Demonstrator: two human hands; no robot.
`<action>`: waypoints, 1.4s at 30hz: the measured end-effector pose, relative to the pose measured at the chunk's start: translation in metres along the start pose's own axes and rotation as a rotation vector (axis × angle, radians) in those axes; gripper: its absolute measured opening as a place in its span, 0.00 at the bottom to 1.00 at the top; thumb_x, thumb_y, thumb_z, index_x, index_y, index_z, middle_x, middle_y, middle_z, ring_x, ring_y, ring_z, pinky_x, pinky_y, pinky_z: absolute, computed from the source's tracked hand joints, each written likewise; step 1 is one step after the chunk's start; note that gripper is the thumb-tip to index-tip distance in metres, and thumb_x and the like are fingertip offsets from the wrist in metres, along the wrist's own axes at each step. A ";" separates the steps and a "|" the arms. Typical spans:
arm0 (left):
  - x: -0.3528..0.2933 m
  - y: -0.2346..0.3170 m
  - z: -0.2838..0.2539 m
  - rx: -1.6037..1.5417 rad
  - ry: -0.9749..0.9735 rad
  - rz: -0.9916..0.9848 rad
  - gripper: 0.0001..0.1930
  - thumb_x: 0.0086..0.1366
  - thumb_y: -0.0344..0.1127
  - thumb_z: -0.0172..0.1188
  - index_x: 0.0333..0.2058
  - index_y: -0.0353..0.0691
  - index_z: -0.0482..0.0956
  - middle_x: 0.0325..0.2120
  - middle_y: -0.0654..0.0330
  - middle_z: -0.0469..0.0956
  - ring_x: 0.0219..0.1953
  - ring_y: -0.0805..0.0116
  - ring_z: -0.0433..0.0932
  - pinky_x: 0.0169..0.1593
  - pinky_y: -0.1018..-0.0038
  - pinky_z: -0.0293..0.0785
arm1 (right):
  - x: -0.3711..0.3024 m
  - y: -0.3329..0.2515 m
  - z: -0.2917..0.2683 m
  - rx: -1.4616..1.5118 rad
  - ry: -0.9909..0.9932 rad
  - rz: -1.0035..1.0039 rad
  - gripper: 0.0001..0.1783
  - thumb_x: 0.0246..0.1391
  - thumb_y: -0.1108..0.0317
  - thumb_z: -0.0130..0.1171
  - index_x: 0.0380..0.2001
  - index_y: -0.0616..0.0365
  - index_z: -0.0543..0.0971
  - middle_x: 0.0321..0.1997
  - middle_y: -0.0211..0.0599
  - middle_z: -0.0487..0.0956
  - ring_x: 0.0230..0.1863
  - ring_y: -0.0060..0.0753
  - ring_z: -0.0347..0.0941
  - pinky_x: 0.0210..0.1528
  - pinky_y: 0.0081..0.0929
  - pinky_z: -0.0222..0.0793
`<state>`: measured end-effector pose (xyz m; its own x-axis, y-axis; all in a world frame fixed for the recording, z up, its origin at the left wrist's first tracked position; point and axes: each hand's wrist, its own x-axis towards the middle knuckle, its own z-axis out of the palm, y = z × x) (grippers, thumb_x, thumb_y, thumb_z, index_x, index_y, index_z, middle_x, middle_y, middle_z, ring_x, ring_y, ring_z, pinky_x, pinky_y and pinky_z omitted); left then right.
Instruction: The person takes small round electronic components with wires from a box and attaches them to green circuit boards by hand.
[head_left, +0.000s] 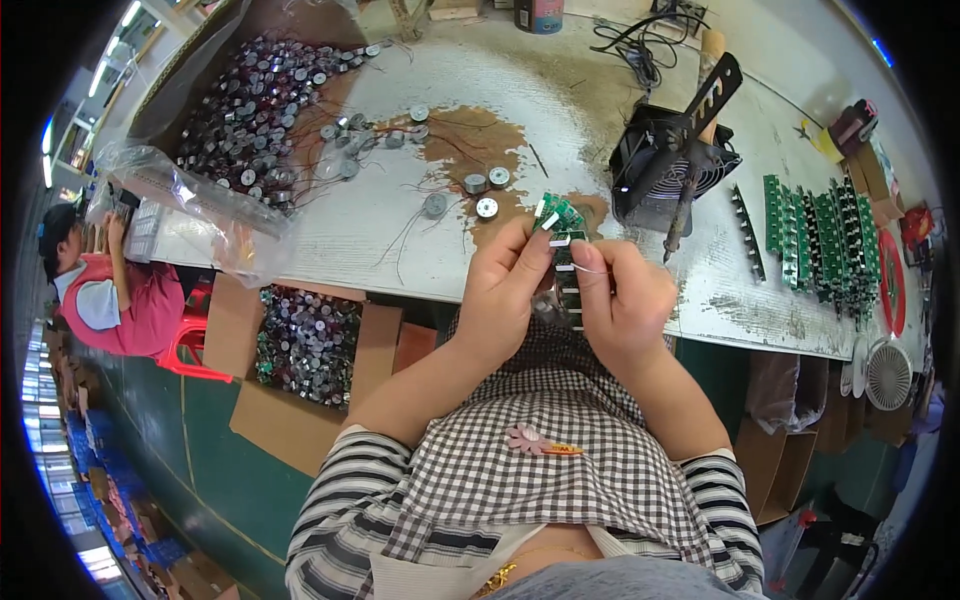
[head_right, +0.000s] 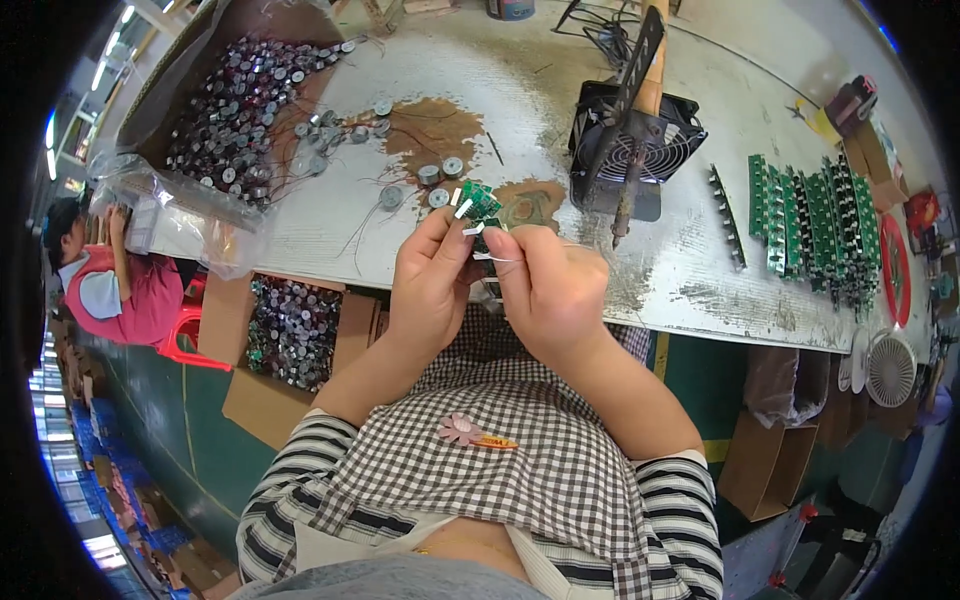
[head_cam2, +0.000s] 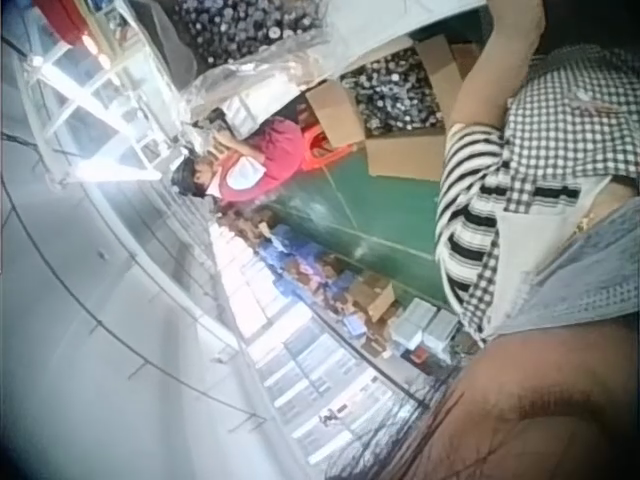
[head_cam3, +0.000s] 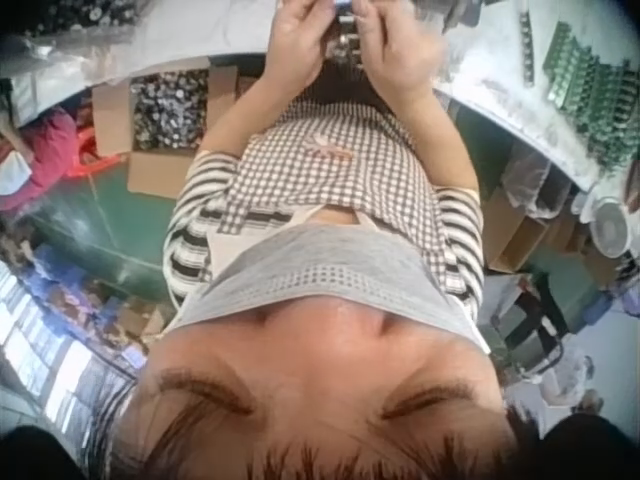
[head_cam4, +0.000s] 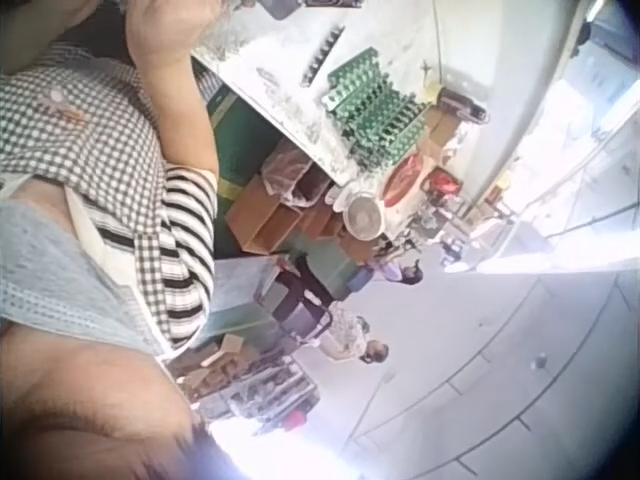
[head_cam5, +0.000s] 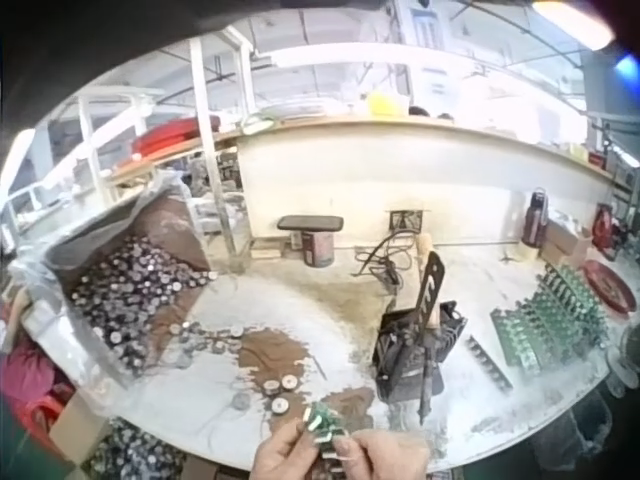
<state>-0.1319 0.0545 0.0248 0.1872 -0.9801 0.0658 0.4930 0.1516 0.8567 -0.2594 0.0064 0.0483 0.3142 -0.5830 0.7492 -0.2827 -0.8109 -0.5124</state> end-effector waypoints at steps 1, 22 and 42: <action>0.001 -0.001 0.000 -0.002 0.001 0.003 0.10 0.70 0.35 0.47 0.44 0.36 0.70 0.36 0.65 0.73 0.36 0.80 0.71 0.40 0.81 0.69 | -0.006 -0.002 0.002 0.077 0.007 0.132 0.06 0.54 0.71 0.58 0.26 0.61 0.74 0.12 0.35 0.71 0.12 0.32 0.68 0.15 0.27 0.61; -0.005 0.009 0.014 -0.263 0.186 -0.063 0.19 0.70 0.50 0.42 0.33 0.40 0.72 0.25 0.65 0.74 0.28 0.76 0.73 0.32 0.78 0.70 | -0.019 -0.014 0.019 0.187 0.052 0.026 0.06 0.51 0.73 0.59 0.31 0.64 0.75 0.20 0.41 0.74 0.16 0.37 0.71 0.17 0.28 0.64; -0.009 0.005 -0.007 -0.328 0.002 -0.147 0.10 0.69 0.38 0.47 0.39 0.38 0.71 0.33 0.63 0.76 0.35 0.75 0.73 0.41 0.76 0.69 | -0.012 -0.003 0.013 0.121 0.051 0.069 0.07 0.46 0.75 0.64 0.23 0.60 0.74 0.17 0.38 0.75 0.15 0.35 0.70 0.16 0.27 0.63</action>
<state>-0.1252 0.0652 0.0252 0.0958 -0.9943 -0.0472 0.7611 0.0426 0.6472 -0.2501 0.0155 0.0351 0.2507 -0.6368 0.7291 -0.1893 -0.7709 -0.6082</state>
